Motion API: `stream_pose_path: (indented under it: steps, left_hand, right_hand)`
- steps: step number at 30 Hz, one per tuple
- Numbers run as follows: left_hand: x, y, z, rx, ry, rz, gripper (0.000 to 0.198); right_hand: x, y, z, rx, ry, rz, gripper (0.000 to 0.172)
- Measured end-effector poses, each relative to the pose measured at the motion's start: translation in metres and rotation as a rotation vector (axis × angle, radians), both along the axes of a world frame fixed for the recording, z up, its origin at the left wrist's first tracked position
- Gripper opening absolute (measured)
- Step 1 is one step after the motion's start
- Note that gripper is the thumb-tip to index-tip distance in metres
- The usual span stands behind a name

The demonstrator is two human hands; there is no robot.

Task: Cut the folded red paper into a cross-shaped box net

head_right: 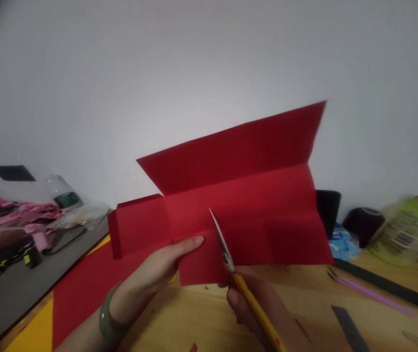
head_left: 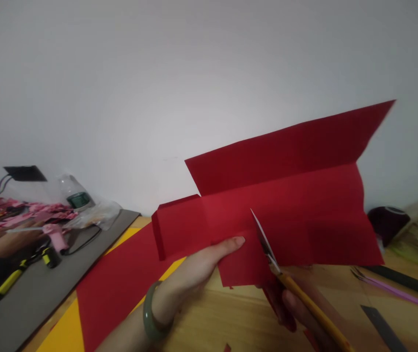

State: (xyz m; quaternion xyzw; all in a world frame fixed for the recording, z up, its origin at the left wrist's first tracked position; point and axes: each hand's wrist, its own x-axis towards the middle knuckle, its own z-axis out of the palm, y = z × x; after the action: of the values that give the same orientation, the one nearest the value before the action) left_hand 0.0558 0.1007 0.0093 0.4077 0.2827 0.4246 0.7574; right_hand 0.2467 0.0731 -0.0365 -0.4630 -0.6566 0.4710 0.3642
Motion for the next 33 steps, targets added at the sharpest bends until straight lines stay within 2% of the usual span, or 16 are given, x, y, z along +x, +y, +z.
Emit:
stream_pose_path:
  steps: [4,14,20,24,27,33]
  left_hand:
    - [0.001,-0.0048,-0.0003,0.009,0.071,-0.037,0.04]
    - [0.0014,-0.0024,-0.0057,0.053,0.124,0.005,0.043]
    - [0.0005,-0.0033,-0.0062,0.067,0.139,0.02,0.042]
    - [0.0028,-0.0024,-0.0025,0.08,0.128,0.014,0.043]
    - [0.0041,-0.0035,0.0009,0.089,0.133,0.055,0.041]
    - [0.0036,-0.0056,0.0018,0.083,0.159,0.063,0.038]
  right_hand:
    - [-0.0007,0.0016,0.0033,0.061,-0.015,-0.012,0.052]
    - [-0.0015,0.0029,0.0058,0.143,-0.066,-0.048,0.045]
    - [-0.0006,0.0036,0.0023,0.15,-0.082,-0.07,0.043]
    - [-0.0012,0.0042,0.0008,0.145,-0.075,-0.073,0.042]
    - [-0.0018,0.0034,0.0016,0.139,-0.074,-0.08,0.042]
    - [-0.0031,0.0007,0.005,0.092,-0.037,-0.067,0.052]
